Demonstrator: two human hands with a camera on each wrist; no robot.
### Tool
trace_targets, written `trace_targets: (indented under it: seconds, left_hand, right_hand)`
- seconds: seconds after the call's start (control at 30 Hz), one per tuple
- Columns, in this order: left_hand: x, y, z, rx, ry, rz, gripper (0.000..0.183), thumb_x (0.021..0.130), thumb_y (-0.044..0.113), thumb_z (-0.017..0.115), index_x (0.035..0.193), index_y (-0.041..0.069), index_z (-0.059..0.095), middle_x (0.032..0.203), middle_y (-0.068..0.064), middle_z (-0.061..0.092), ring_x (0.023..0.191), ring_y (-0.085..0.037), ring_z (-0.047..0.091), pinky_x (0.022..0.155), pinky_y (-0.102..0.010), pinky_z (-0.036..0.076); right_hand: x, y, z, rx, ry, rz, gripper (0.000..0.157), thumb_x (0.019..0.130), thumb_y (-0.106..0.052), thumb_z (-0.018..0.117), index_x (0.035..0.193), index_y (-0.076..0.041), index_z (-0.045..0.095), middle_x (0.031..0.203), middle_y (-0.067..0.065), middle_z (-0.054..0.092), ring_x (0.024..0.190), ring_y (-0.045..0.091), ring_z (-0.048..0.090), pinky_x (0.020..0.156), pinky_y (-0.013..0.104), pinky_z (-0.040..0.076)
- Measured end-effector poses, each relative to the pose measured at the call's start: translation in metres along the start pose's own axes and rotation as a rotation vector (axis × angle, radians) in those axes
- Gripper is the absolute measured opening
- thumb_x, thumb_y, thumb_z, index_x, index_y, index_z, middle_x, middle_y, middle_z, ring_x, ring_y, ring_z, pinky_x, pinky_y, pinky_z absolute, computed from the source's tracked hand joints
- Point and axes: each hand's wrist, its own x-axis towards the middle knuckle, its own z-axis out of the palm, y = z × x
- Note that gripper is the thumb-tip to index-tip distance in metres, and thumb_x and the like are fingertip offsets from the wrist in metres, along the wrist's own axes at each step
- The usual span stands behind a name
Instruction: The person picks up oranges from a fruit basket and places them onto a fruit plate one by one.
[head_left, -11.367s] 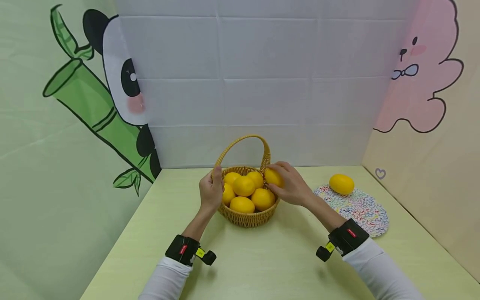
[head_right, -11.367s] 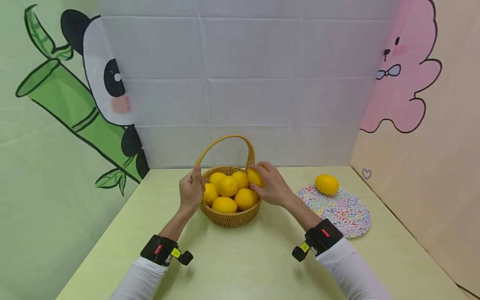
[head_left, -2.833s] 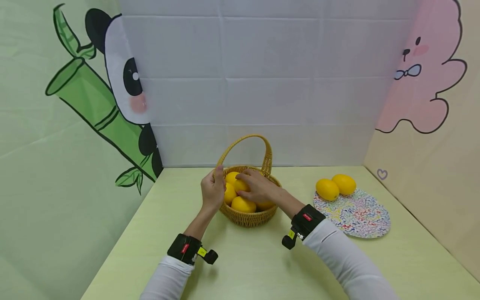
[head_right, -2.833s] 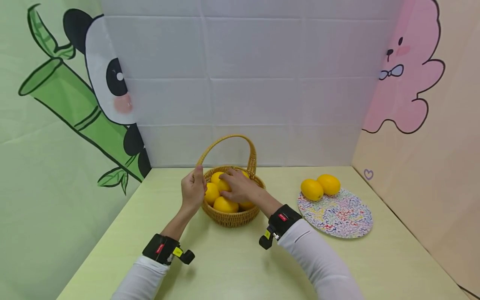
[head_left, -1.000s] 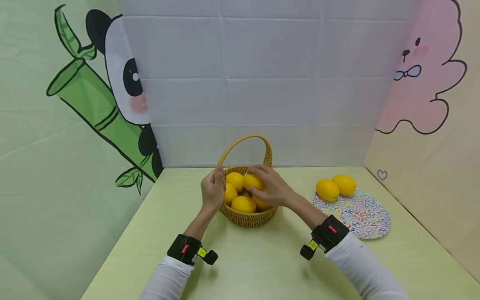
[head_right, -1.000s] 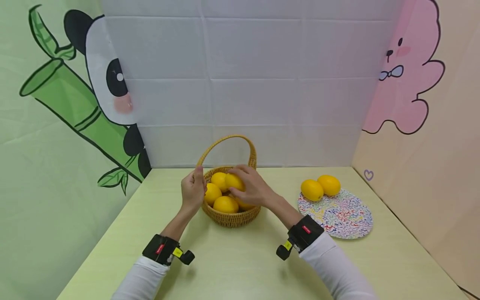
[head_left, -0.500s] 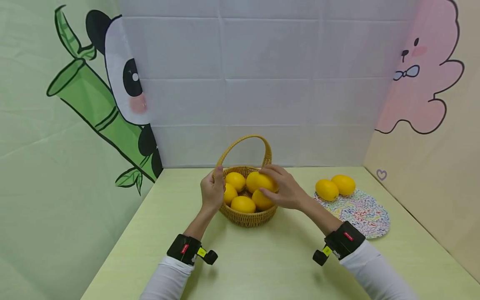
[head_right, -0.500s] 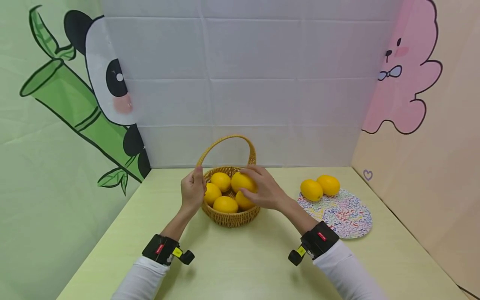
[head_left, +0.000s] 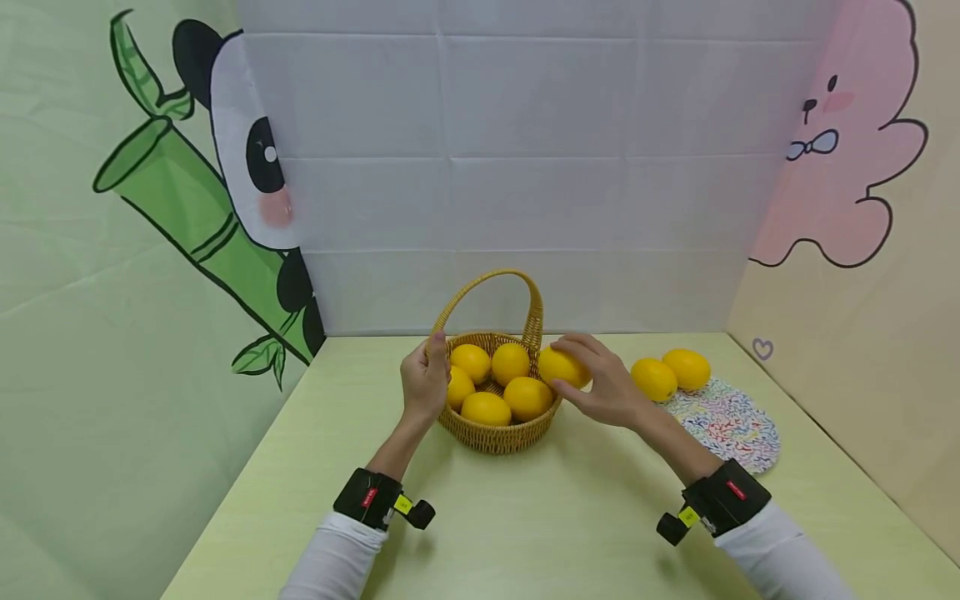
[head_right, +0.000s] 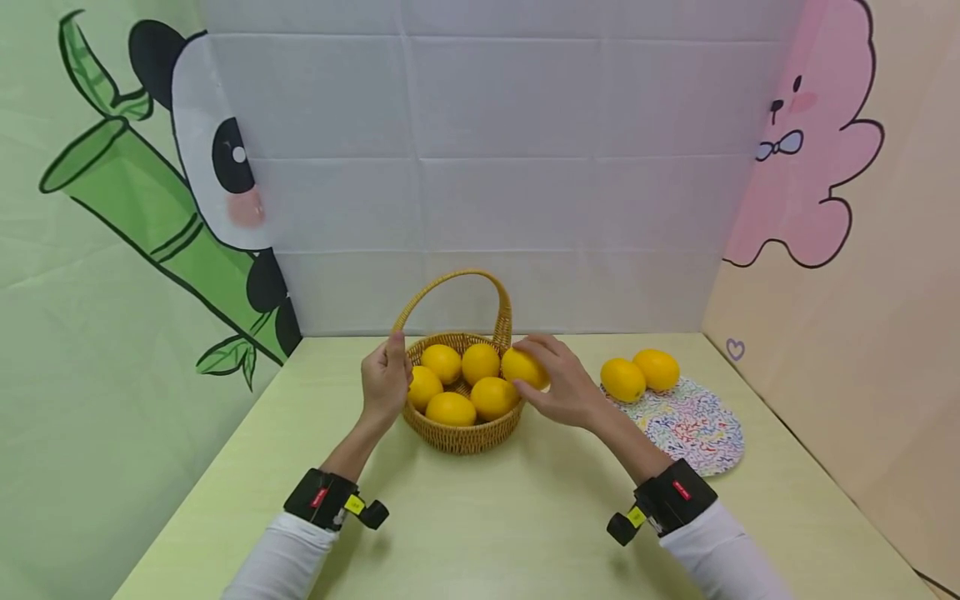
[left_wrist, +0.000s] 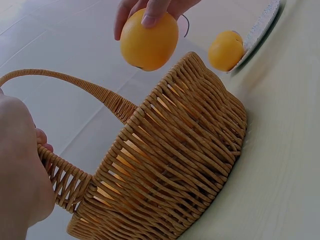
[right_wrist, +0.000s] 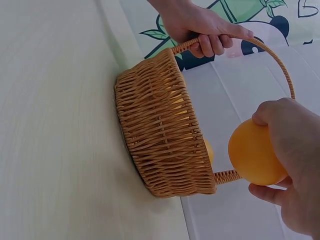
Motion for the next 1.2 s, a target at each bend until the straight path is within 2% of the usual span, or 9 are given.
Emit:
trace_targets:
  seconds: [0.43,0.73,0.97,1.07,1.17,1.2]
  left_hand:
    - [0.001,-0.003,0.002,0.010,0.020,0.014,0.051,0.111,0.019,0.048,0.061,0.010,0.040,0.046,0.006,0.035,0.035,-0.002,0.029,0.034,-0.016,0.021]
    - [0.001,-0.003,0.001,0.014,0.007,0.024,0.053,0.111,0.018,0.047,0.062,-0.001,0.040,0.047,0.001,0.034,0.036,-0.003,0.029,0.034,-0.015,0.021]
    - [0.001,-0.003,0.002,0.013,0.008,0.029,0.052,0.111,0.018,0.047,0.062,0.002,0.040,0.047,0.003,0.035,0.036,-0.003,0.029,0.034,-0.015,0.021]
    - [0.001,-0.003,0.001,0.018,0.012,0.028,0.052,0.111,0.019,0.047,0.062,0.006,0.040,0.047,0.003,0.035,0.036,-0.002,0.029,0.034,-0.015,0.021]
    - [0.001,-0.004,0.001,0.023,0.013,0.025,0.052,0.111,0.020,0.047,0.062,0.006,0.041,0.047,0.002,0.035,0.036,-0.001,0.029,0.034,-0.015,0.021]
    - [0.001,-0.005,0.001,0.023,0.014,0.024,0.052,0.111,0.020,0.047,0.062,0.006,0.041,0.047,0.002,0.036,0.036,-0.001,0.029,0.034,-0.015,0.021]
  right_hand:
    - [-0.018,0.008,-0.024,-0.032,0.065,0.018,0.055,0.084,-0.011,0.083,0.134,0.000,0.064,0.137,0.013,0.057,0.122,0.025,0.057,0.089,0.047,0.058]
    - [-0.034,0.020,-0.044,-0.079,0.076,0.081,0.056,0.083,-0.009,0.083,0.135,-0.002,0.063,0.139,0.011,0.056,0.121,0.024,0.057,0.089,0.048,0.058]
    - [-0.047,0.032,-0.072,-0.123,0.136,0.141,0.059,0.080,-0.004,0.083,0.135,0.000,0.062,0.139,0.015,0.055,0.118,0.030,0.057,0.085,0.051,0.058]
    - [-0.052,0.039,-0.084,-0.150,0.166,0.160,0.059,0.080,-0.002,0.083,0.135,0.001,0.061,0.139,0.017,0.055,0.114,0.030,0.058,0.086,0.032,0.056]
    - [-0.058,0.046,-0.095,-0.164,0.194,0.186,0.058,0.081,-0.001,0.082,0.135,0.002,0.061,0.138,0.018,0.056,0.111,0.030,0.058,0.087,0.010,0.045]
    - [-0.061,0.048,-0.098,-0.171,0.204,0.203,0.057,0.081,-0.001,0.082,0.134,0.002,0.061,0.137,0.018,0.056,0.111,0.031,0.057,0.086,0.007,0.042]
